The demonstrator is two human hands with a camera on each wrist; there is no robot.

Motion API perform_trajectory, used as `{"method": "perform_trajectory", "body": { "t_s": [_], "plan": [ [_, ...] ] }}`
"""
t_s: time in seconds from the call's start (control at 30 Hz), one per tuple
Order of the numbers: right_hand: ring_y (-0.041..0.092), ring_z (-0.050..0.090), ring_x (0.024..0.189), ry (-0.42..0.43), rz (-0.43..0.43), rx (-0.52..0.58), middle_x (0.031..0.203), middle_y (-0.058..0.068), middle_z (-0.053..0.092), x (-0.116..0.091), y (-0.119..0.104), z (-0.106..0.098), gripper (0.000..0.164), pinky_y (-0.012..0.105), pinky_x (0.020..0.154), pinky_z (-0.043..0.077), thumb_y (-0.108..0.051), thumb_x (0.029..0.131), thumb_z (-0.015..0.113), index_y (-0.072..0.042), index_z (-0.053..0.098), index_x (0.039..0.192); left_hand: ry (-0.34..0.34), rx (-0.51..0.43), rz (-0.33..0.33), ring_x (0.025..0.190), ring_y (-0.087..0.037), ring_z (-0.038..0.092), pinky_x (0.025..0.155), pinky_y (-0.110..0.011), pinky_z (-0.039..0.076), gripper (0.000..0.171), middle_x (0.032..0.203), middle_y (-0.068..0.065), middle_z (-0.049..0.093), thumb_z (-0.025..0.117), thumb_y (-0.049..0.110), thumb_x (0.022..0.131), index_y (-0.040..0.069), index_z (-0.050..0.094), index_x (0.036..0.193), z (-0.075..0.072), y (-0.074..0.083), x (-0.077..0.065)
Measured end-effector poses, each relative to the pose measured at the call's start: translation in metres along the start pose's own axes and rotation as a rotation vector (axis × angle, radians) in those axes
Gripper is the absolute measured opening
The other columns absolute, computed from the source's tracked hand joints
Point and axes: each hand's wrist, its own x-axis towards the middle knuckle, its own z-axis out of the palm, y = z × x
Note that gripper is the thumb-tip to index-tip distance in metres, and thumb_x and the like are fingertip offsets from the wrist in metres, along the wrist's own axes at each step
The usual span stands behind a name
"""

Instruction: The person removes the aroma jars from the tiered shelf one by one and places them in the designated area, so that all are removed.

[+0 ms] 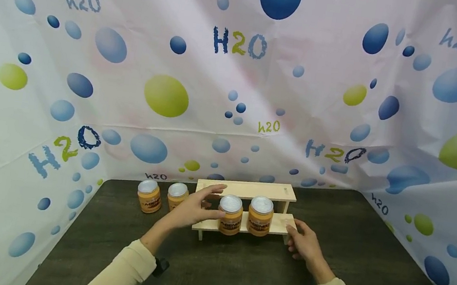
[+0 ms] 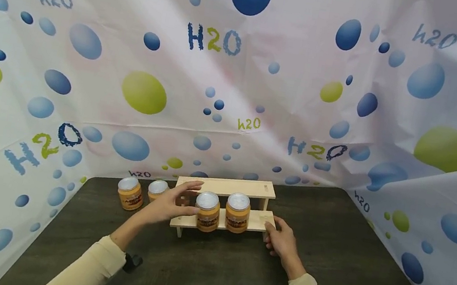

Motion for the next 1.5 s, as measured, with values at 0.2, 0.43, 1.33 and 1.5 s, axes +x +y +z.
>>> {"method": "perform_trajectory", "body": {
  "t_s": [0.2, 0.43, 1.33, 1.5],
  "plan": [
    [0.013, 0.057, 0.059, -0.008, 0.006, -0.007, 0.068, 0.000, 0.059, 0.002, -0.002, 0.000, 0.053, 0.031, 0.052, 0.051, -0.029, 0.105, 0.052, -0.005, 0.040, 0.150, -0.038, -0.074, 0.004, 0.138, -0.035, 0.048, 0.111, -0.055, 0.043, 0.076, 0.151, -0.011, 0.046, 0.074, 0.024, 0.093, 0.014, 0.034, 0.157, 0.011, -0.013, 0.007],
    [0.012, 0.057, 0.058, -0.012, 0.016, -0.004, 0.067, -0.001, 0.059, 0.001, -0.002, 0.000, 0.053, 0.031, 0.052, 0.051, -0.029, 0.104, 0.052, -0.004, 0.040, 0.150, -0.034, -0.061, 0.017, 0.134, -0.031, 0.053, 0.109, -0.050, 0.046, 0.071, 0.149, -0.011, 0.049, 0.075, 0.022, 0.092, 0.016, 0.040, 0.153, 0.023, -0.018, 0.012],
    [0.011, 0.060, 0.064, -0.044, 0.048, -0.018, 0.071, -0.003, 0.059, 0.001, -0.008, -0.008, 0.062, 0.032, 0.058, 0.054, -0.037, 0.105, 0.050, -0.004, 0.032, 0.154, 0.028, 0.044, 0.058, 0.133, -0.026, 0.053, 0.106, -0.048, 0.049, 0.068, 0.152, -0.007, 0.047, 0.076, 0.025, 0.091, 0.026, 0.045, 0.151, 0.032, -0.020, 0.023],
    [0.012, 0.060, 0.065, -0.057, 0.053, -0.032, 0.072, -0.002, 0.059, 0.002, -0.009, -0.001, 0.062, 0.032, 0.058, 0.054, -0.037, 0.105, 0.051, -0.003, 0.032, 0.154, 0.062, 0.043, 0.040, 0.132, -0.027, 0.054, 0.106, -0.048, 0.049, 0.067, 0.151, -0.006, 0.048, 0.077, 0.023, 0.090, 0.025, 0.047, 0.150, 0.032, -0.024, 0.014]
  ]
}}
